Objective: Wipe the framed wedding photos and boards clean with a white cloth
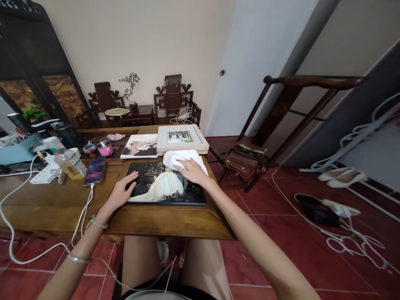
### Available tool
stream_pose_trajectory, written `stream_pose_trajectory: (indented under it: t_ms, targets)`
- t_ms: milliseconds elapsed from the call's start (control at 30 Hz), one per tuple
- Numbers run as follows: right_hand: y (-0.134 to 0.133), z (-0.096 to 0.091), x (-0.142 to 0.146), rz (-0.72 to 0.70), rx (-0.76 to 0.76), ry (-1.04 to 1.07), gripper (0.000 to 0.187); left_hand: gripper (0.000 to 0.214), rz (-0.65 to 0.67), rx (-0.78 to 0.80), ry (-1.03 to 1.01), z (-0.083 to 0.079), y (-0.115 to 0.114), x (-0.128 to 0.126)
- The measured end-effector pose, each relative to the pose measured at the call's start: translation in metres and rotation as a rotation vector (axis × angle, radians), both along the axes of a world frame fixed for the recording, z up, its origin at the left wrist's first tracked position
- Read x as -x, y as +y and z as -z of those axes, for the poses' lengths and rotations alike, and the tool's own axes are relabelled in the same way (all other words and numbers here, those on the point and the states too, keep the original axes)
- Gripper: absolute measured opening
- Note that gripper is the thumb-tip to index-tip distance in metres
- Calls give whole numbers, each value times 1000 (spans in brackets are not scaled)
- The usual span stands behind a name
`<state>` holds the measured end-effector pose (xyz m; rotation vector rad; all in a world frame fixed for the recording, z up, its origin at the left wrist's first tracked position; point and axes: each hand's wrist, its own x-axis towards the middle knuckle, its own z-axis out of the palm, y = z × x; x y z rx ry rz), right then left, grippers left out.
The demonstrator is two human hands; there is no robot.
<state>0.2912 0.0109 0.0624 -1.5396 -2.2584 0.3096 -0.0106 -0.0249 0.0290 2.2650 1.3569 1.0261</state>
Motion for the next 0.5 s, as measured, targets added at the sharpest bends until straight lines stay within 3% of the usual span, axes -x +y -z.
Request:
stream_pose_trajectory:
  t_ms: [100, 333, 433, 500]
  targets:
    - [-29, 8, -1, -58, -52, -13, 39, 38, -1, 2, 7, -1, -1, -1]
    - [-145, 13, -9, -191, -101, -8, 28, 37, -4, -15, 12, 1, 1, -2]
    - [-163, 5, -7, -252, -73, -40, 25, 37, -4, -24, 12, 2, 0, -2]
    - [-154, 1, -4, -253, -53, -53, 28, 37, -2, -24, 7, 1, 0, -1]
